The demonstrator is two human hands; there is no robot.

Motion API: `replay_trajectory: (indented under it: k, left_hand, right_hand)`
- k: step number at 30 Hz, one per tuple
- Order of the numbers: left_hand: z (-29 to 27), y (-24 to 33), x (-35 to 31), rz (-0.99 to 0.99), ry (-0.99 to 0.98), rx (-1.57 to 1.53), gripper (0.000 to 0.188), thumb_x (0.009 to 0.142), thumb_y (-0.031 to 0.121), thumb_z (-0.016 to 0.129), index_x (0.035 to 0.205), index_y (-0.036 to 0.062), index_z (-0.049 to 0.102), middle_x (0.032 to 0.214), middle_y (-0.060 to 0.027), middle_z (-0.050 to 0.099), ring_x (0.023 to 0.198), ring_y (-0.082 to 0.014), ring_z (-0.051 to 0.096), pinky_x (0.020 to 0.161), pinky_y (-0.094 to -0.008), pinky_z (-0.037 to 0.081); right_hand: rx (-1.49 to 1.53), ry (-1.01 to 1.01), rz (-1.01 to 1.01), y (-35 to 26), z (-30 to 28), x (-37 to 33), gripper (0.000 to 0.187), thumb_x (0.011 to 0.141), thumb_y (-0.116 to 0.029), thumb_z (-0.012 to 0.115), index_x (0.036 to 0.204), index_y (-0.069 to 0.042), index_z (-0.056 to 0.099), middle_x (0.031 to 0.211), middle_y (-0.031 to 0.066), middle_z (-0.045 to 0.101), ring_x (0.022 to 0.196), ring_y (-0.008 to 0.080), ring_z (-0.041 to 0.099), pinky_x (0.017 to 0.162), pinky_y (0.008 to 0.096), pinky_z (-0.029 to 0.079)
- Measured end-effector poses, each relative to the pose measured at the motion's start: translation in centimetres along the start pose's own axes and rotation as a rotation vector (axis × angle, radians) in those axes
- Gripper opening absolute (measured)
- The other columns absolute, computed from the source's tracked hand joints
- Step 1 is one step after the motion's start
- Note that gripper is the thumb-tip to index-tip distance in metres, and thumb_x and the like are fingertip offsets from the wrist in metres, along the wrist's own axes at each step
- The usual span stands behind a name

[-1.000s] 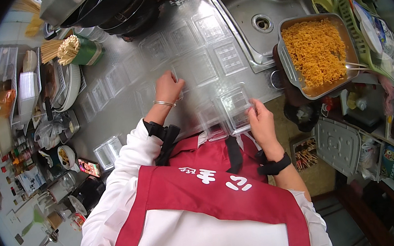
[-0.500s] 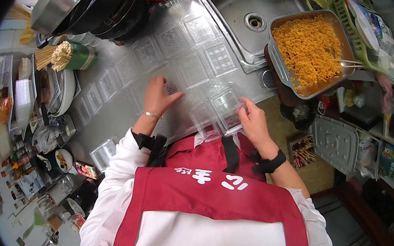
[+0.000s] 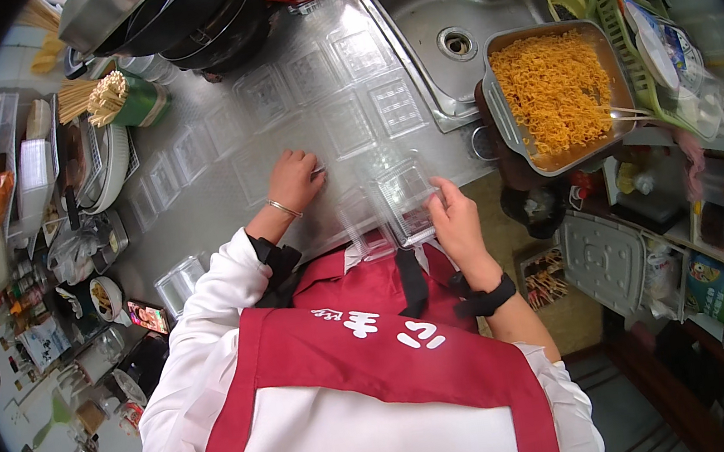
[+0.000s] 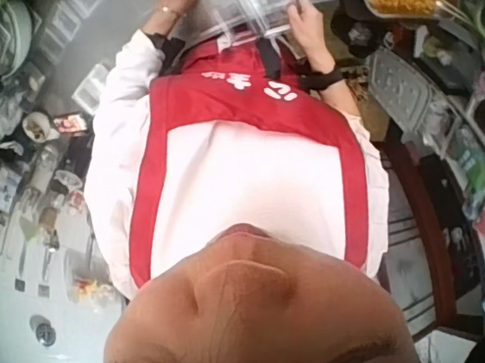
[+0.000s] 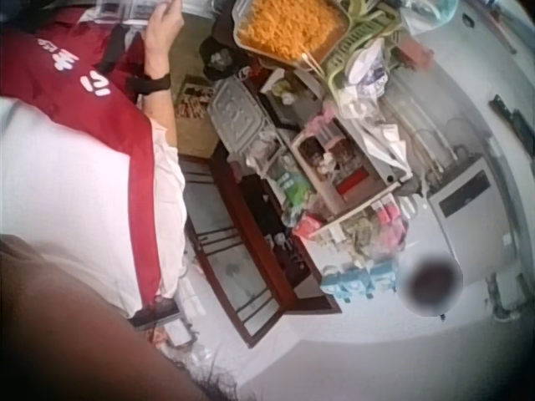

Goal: The person unpacks a stack of clear plastic food containers, separates the lids from the bases, and wipes the stainless steel countertop with a pink cloth. They then repeatedly assemble the containers by fitting lids onto bases and stack the finished units on the counter.

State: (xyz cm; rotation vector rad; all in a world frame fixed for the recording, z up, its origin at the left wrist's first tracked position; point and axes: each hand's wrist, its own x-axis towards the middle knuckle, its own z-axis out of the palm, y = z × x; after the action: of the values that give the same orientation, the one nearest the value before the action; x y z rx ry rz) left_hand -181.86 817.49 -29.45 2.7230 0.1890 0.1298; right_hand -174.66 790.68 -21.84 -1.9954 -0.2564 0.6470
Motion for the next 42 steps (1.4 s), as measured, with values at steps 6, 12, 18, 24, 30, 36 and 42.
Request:
replay_trajectory:
  k: [6, 12, 18, 24, 30, 36, 42]
  left_hand:
    - [0.6, 0.6, 0.2, -0.056, -0.007, -0.005, 0.019, 0.064, 0.018, 0.064, 0.065, 0.0044, 0.051, 0.072, -0.0109, 0.051, 0.074, -0.0296, 0.048, 0.065, -0.0392, 0.042]
    - [-3.2, 1.7, -0.4, -0.199, 0.098, -0.208, 0.02, 0.067, 0.014, 0.062, 0.08, 0.003, 0.052, 0.083, -0.0143, 0.051, 0.08, -0.0316, 0.049, 0.068, -0.0385, 0.042]
    - [-11.1, 5.8, -2.8, -0.139, 0.528, -0.345, 0.021, 0.07, 0.002, 0.058, 0.09, -0.0009, 0.052, 0.087, -0.0145, 0.051, 0.078, -0.0287, 0.051, 0.069, -0.0333, 0.043]
    - [-12.1, 8.4, -5.0, -0.388, 0.154, -1.177, 0.018, 0.08, 0.01, 0.058, 0.093, -0.0017, 0.055, 0.086, -0.0038, 0.058, 0.071, -0.0094, 0.052, 0.064, -0.0214, 0.043]
    - [-12.2, 5.4, -7.9, -0.517, 0.224, -1.418, 0.019, 0.081, 0.011, 0.057, 0.093, -0.0041, 0.058, 0.082, -0.005, 0.061, 0.073, -0.0083, 0.055, 0.064, -0.0213, 0.045]
    - [-12.9, 5.2, -9.5, -0.528, 0.24, -1.514, 0.021, 0.083, 0.011, 0.055, 0.096, -0.0051, 0.057, 0.086, -0.0066, 0.06, 0.078, -0.0105, 0.056, 0.069, -0.0229, 0.047]
    - [-13.1, 5.1, -9.9, -0.54, 0.241, -1.556, 0.02, 0.083, 0.011, 0.055, 0.095, -0.0047, 0.058, 0.086, -0.0066, 0.061, 0.08, -0.0107, 0.056, 0.07, -0.0233, 0.047]
  right_hand:
    - [0.068, 0.037, -0.006, -1.0, -0.1, 0.0, 0.028, 0.083, -0.005, 0.044, 0.109, 0.004, 0.048, 0.078, 0.0053, 0.057, 0.064, 0.0084, 0.052, 0.058, 0.0209, 0.043]
    - [0.251, 0.038, -0.003, -3.1, 0.4, -0.1, 0.028, 0.08, -0.002, 0.043, 0.107, 0.003, 0.045, 0.081, 0.009, 0.058, 0.066, 0.0124, 0.057, 0.055, 0.023, 0.044]
    - [0.34, -0.194, 0.045, -6.4, 3.8, 0.0, 0.044, 0.075, 0.009, 0.034, 0.116, -0.002, 0.027, 0.111, 0.0141, 0.045, 0.094, 0.0217, 0.055, 0.07, 0.0309, 0.051]
    - [-0.074, -0.317, -0.302, -10.4, 9.7, -1.7, 0.056, 0.077, 0.005, 0.04, 0.13, -0.003, 0.021, 0.115, 0.0174, 0.045, 0.099, 0.0198, 0.052, 0.071, 0.0273, 0.048]
    - [0.172, -0.434, -0.259, -12.3, 11.7, -1.9, 0.052, 0.081, -0.016, 0.057, 0.121, 0.01, 0.035, 0.111, 0.0208, 0.051, 0.096, 0.0208, 0.054, 0.08, 0.0284, 0.043]
    - [0.458, -0.607, 0.061, -12.9, 11.8, -2.0, 0.04, 0.081, -0.01, 0.056, 0.116, 0.006, 0.045, 0.101, 0.0084, 0.057, 0.088, 0.0106, 0.054, 0.072, 0.0238, 0.046]
    - [0.459, -0.609, 0.099, -13.2, 12.0, -2.3, 0.035, 0.081, -0.009, 0.057, 0.113, 0.004, 0.049, 0.101, 0.0087, 0.058, 0.089, 0.013, 0.056, 0.073, 0.0238, 0.047]
